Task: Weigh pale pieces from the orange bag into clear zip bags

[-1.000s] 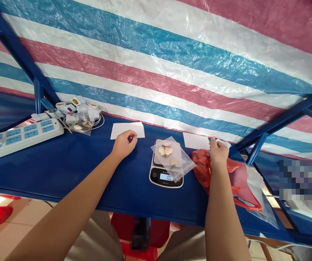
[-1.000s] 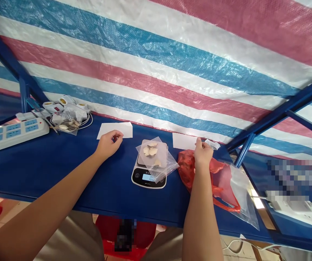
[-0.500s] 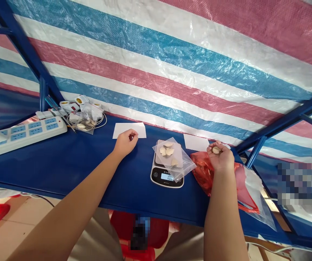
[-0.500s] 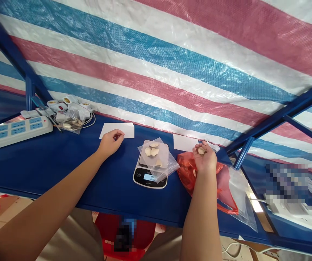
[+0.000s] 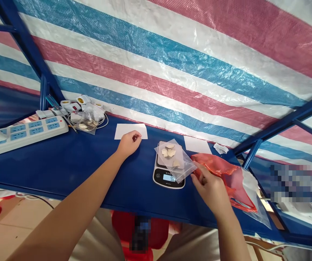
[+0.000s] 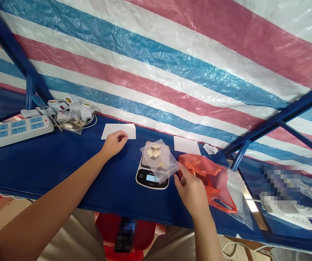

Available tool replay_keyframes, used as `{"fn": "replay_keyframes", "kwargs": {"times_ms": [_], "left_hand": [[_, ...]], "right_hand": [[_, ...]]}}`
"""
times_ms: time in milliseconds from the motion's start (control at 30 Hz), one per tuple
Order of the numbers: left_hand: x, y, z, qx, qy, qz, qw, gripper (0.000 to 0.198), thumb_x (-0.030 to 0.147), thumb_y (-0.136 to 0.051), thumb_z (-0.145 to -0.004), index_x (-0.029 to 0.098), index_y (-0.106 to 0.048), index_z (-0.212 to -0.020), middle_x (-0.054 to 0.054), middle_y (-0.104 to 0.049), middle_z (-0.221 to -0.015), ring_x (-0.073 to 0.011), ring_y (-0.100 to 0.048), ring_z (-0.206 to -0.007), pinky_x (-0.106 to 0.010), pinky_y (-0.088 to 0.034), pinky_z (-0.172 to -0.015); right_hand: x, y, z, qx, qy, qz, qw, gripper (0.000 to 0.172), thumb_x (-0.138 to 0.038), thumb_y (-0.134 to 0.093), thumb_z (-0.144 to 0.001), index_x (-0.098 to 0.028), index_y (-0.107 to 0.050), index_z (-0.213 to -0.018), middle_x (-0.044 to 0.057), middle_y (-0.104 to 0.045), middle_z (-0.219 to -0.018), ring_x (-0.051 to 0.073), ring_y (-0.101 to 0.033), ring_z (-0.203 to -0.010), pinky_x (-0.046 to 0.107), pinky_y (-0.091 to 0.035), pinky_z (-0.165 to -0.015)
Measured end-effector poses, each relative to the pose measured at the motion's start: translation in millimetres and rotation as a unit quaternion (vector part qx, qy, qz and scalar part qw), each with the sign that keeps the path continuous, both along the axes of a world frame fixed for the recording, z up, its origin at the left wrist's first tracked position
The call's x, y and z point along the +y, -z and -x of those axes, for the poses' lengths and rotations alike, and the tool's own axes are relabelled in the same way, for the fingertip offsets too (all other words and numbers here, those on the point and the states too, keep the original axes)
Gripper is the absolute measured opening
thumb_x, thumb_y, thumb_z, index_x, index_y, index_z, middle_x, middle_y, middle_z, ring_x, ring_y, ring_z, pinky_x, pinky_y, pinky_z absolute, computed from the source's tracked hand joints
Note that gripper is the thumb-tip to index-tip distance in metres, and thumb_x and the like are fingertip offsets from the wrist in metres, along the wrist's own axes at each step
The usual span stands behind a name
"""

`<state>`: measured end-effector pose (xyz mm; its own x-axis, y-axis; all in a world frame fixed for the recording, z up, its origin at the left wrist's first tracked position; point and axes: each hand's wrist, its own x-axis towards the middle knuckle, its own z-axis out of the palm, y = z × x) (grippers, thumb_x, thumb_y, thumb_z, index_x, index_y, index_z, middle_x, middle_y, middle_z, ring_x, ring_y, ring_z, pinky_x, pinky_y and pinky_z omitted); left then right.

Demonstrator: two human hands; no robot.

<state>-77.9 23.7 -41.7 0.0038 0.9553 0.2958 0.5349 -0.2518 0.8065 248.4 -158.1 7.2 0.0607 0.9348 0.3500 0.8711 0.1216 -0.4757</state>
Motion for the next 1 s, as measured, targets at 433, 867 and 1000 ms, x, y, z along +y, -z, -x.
{"fn": "replay_keyframes", "kwargs": {"times_ms": [433,867,1000], "left_hand": [[0,1.8,4,-0.023,0.013,-0.008,1.0,0.018,0.033,-0.055,-0.081,0.022,-0.067,-0.088,-0.003,-0.072,-0.084,-0.0192,-0.062,-0.075,-0.031,-0.051,-0.072],[-1,-0.3,4,-0.026,0.017,-0.005,0.999,0.017,0.033,-0.055,-0.08,0.022,-0.067,-0.087,-0.003,-0.072,-0.083,-0.0202,-0.064,-0.076,-0.031,-0.05,-0.071],[-3,-3.9,3,-0.021,0.015,-0.004,1.0,0.017,0.033,-0.055,-0.08,0.022,-0.066,-0.086,-0.003,-0.071,-0.081,-0.0197,-0.063,-0.074,-0.031,-0.05,-0.072]], "right_hand": [[5,-15.0,52,0.037,0.216,-0.29,0.932,0.036,-0.043,-0.062,-0.096,-0.014,-0.082,-0.104,0.007,-0.074,-0.069,0.018,-0.065,-0.055,0.027,-0.049,-0.057],[9,-6.3,59,0.038,0.217,-0.333,0.917,0.033,-0.039,-0.064,-0.097,-0.012,-0.081,-0.102,0.006,-0.072,-0.065,0.016,-0.061,-0.051,0.027,-0.048,-0.055],[17,9.4,60,0.014,0.192,-0.313,0.93,0.037,-0.043,-0.061,-0.099,-0.013,-0.081,-0.104,0.008,-0.073,-0.067,0.017,-0.064,-0.052,0.028,-0.052,-0.058]]}}
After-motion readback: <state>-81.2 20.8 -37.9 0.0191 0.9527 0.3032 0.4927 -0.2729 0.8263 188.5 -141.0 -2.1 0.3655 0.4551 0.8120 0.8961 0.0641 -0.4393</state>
